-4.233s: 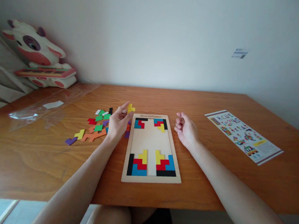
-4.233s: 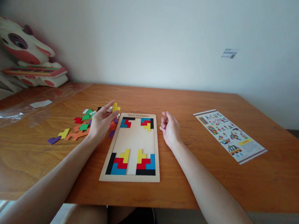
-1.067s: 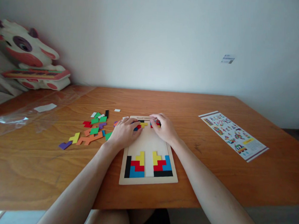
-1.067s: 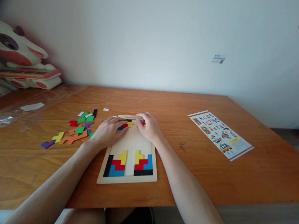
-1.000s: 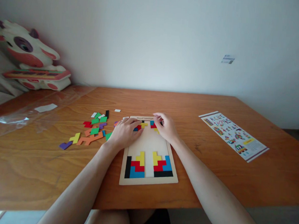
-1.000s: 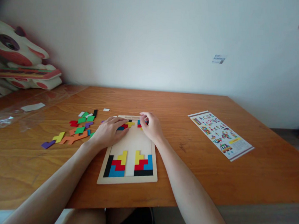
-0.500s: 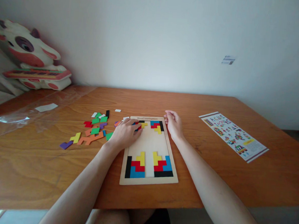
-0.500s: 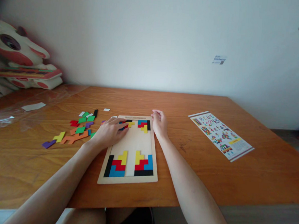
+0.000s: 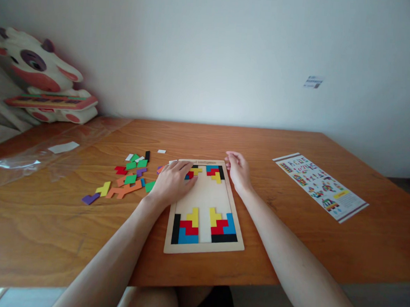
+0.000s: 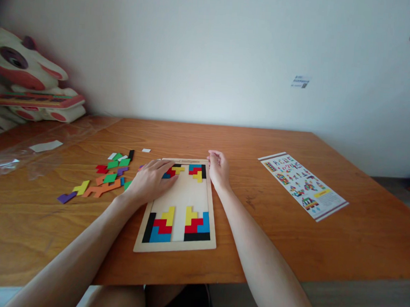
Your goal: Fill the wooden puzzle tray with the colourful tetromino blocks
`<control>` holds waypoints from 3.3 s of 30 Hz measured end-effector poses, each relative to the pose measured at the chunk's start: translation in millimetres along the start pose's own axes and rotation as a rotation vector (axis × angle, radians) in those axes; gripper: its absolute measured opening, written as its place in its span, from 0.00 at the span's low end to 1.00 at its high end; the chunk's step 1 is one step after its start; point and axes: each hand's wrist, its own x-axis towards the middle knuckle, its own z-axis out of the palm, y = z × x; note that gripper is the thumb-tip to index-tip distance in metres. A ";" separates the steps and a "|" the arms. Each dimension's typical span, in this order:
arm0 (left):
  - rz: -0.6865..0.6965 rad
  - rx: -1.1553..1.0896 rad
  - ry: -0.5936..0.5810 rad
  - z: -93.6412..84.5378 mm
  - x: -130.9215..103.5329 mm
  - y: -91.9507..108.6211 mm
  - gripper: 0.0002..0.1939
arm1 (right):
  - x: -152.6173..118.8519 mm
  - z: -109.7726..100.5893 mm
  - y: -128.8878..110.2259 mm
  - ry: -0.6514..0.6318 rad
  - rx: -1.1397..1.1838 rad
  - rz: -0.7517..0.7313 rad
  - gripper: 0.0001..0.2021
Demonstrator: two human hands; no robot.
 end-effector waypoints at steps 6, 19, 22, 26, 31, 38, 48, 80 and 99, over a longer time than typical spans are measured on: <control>-0.147 0.035 -0.016 -2.9 -0.9 1.3 0.25 | 0.4 0.4 2.1 -0.006 -0.001 -0.014 0.11; -0.097 0.010 -0.019 0.0 -1.9 -0.4 0.20 | 0.3 -0.2 1.2 -0.041 -0.017 -0.023 0.12; -0.097 0.010 -0.022 -0.5 -1.9 -0.1 0.19 | -0.2 -0.2 -0.1 -0.041 -0.015 -0.017 0.12; -0.081 0.019 -0.015 0.3 -2.2 -1.0 0.19 | -0.8 0.0 -0.8 -0.042 -0.020 -0.011 0.12; -0.073 0.008 0.001 1.9 -2.4 -1.8 0.18 | -1.1 0.7 0.7 -0.028 -0.029 -0.021 0.13; -0.084 -0.001 -0.007 1.3 -2.1 -1.0 0.17 | -0.7 -0.9 0.8 -0.048 -0.050 -0.021 0.14; -0.090 0.006 -0.034 -2.4 -0.4 2.0 0.17 | 0.6 -0.8 2.2 -0.051 -0.017 -0.028 0.14; -0.108 0.019 -0.046 0.7 -1.7 0.6 0.18 | 1.1 -0.4 2.7 -0.062 -0.039 -0.028 0.14; -0.113 0.029 -0.044 -1.9 -1.3 2.5 0.21 | 0.6 -0.3 1.8 -0.071 -0.040 -0.026 0.13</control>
